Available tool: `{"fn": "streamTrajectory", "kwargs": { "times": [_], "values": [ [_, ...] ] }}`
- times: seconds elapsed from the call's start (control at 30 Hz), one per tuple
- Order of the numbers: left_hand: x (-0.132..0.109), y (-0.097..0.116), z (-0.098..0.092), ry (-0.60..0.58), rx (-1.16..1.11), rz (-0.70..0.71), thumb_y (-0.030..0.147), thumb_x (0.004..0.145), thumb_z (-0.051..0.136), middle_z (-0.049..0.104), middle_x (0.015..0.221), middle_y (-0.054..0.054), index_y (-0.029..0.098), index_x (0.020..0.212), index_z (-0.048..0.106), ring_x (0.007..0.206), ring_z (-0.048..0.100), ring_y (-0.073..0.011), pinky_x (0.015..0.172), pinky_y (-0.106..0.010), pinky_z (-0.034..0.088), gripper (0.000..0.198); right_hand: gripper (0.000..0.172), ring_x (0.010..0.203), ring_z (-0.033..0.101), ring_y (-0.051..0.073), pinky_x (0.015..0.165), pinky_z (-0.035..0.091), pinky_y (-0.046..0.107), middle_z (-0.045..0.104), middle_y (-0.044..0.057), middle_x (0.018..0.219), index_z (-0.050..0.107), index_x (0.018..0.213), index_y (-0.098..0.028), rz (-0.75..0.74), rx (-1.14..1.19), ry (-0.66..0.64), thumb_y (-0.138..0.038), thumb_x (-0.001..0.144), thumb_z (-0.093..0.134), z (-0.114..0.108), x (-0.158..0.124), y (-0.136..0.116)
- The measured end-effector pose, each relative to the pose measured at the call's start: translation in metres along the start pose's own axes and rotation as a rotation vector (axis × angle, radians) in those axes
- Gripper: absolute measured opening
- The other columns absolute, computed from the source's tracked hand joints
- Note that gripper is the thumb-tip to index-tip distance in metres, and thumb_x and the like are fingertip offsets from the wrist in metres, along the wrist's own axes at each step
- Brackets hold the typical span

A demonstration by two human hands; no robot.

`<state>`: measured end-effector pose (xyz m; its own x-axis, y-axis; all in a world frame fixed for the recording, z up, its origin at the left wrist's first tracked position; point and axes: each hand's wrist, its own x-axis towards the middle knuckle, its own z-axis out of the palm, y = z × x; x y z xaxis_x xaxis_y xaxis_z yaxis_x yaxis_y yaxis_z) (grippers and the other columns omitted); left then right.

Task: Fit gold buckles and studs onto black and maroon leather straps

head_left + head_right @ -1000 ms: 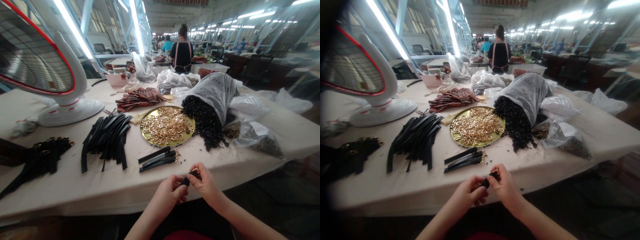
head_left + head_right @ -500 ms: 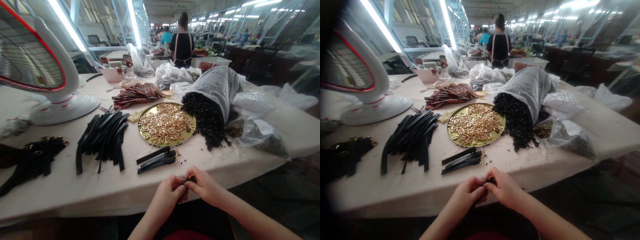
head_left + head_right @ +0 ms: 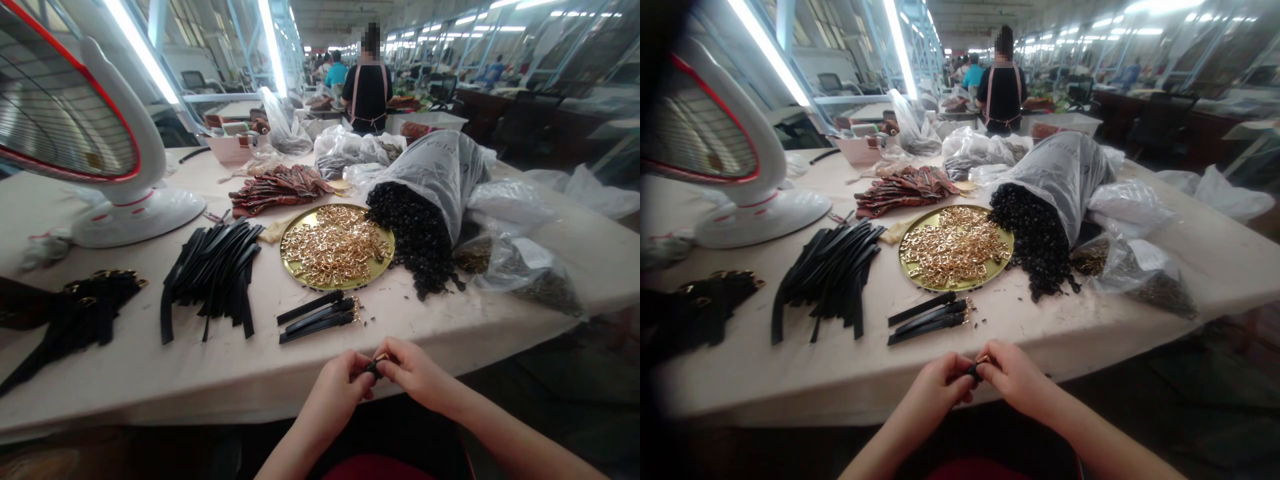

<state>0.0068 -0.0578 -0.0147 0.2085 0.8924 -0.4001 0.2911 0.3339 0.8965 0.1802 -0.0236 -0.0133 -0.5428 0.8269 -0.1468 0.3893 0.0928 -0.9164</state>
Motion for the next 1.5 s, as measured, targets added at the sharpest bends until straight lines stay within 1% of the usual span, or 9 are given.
{"fn": "streamTrajectory", "kwargs": {
  "times": [0.13, 0.3, 0.53, 0.77, 0.93, 1.1, 1.2, 1.3, 1.5],
  "values": [
    [-0.006, -0.003, -0.004, -0.025, -0.027, 0.023, 0.027, 0.077, 0.050, 0.066, 0.077, -0.002, 0.016, 0.088, 0.055, 0.065, 0.061, -0.0136, 0.059, -0.023, 0.044, 0.017, 0.026, 0.060, 0.051, 0.012, 0.057, 0.041, 0.023, 0.056, 0.000, 0.068, 0.055, 0.085, -0.015, 0.026, 0.176, -0.053, -0.040, 0.085, 0.047, 0.003, 0.000, 0.002],
    [-0.015, -0.005, -0.012, -0.122, 0.109, -0.078, 0.039, 0.082, 0.038, 0.056, 0.058, 0.003, 0.017, 0.081, 0.051, 0.044, 0.049, -0.0111, 0.042, -0.021, 0.034, 0.025, 0.035, 0.062, 0.054, 0.012, 0.059, 0.043, 0.024, 0.056, 0.001, 0.070, 0.055, 0.080, -0.015, 0.005, 0.223, -0.037, -0.047, 0.086, 0.042, 0.008, -0.001, 0.002],
    [-0.007, -0.005, -0.023, 0.079, 0.399, 0.136, 0.039, 0.082, 0.041, 0.057, 0.065, 0.000, 0.015, 0.072, 0.058, 0.062, 0.051, -0.0138, 0.054, -0.022, 0.036, 0.031, 0.035, 0.056, 0.052, 0.012, 0.054, 0.042, 0.023, 0.055, 0.000, 0.064, 0.049, 0.074, -0.016, 0.029, 0.229, 0.003, -0.046, 0.088, 0.037, 0.019, 0.013, 0.000],
    [0.020, 0.020, -0.072, 0.230, 0.650, 0.161, 0.041, 0.083, 0.042, 0.066, 0.080, -0.002, 0.022, 0.083, 0.062, 0.075, 0.058, -0.0192, 0.064, -0.026, 0.038, 0.028, 0.024, 0.062, 0.053, 0.013, 0.055, 0.033, 0.022, 0.059, 0.000, 0.067, 0.051, 0.070, -0.019, -0.062, -0.434, 0.263, -0.032, 0.087, 0.040, 0.018, 0.068, -0.017],
    [0.033, 0.020, -0.087, 0.441, 0.875, 0.109, 0.042, 0.079, 0.050, 0.062, 0.082, -0.008, 0.019, 0.083, 0.060, 0.075, 0.057, -0.0236, 0.065, -0.030, 0.038, 0.026, 0.028, 0.062, 0.053, 0.018, 0.054, 0.026, 0.027, 0.059, 0.005, 0.065, 0.051, 0.064, -0.018, -0.023, -0.550, 0.361, -0.031, 0.086, 0.039, 0.014, 0.095, -0.012],
    [0.041, 0.021, -0.141, 0.596, 0.983, 0.132, 0.038, 0.087, 0.040, 0.059, 0.097, -0.007, 0.020, 0.091, 0.060, 0.088, 0.055, -0.0199, 0.081, -0.031, 0.039, 0.027, 0.029, 0.062, 0.056, 0.019, 0.056, 0.032, 0.027, 0.060, 0.002, 0.064, 0.055, 0.087, -0.020, 0.029, -0.494, 0.365, -0.041, 0.088, 0.036, 0.014, 0.094, 0.011],
    [0.054, 0.025, -0.191, 0.700, 0.982, 0.030, 0.035, 0.087, 0.043, 0.057, 0.103, -0.008, 0.017, 0.100, 0.057, 0.091, 0.055, -0.0192, 0.082, -0.035, 0.042, 0.026, 0.035, 0.063, 0.057, 0.020, 0.059, 0.036, 0.029, 0.059, 0.001, 0.065, 0.050, 0.107, -0.019, 0.019, -0.416, 0.402, -0.045, 0.087, 0.036, 0.017, 0.091, 0.023],
    [0.068, 0.026, -0.227, 0.759, 0.968, -0.063, 0.034, 0.085, 0.051, 0.055, 0.108, -0.007, 0.015, 0.109, 0.052, 0.091, 0.056, -0.0192, 0.078, -0.039, 0.048, 0.031, 0.035, 0.064, 0.058, 0.020, 0.060, 0.038, 0.030, 0.060, 0.001, 0.067, 0.049, 0.108, -0.020, 0.009, -0.378, 0.412, -0.045, 0.087, 0.038, 0.020, 0.091, 0.030],
    [0.080, 0.016, -0.241, 0.822, 0.951, -0.152, 0.033, 0.084, 0.052, 0.056, 0.107, -0.007, 0.015, 0.109, 0.053, 0.090, 0.057, -0.0194, 0.076, -0.038, 0.050, 0.031, 0.029, 0.067, 0.058, 0.021, 0.062, 0.039, 0.030, 0.061, 0.002, 0.071, 0.051, 0.105, -0.021, -0.003, -0.353, 0.409, -0.039, 0.087, 0.037, 0.020, 0.092, 0.032]
  ]
}}
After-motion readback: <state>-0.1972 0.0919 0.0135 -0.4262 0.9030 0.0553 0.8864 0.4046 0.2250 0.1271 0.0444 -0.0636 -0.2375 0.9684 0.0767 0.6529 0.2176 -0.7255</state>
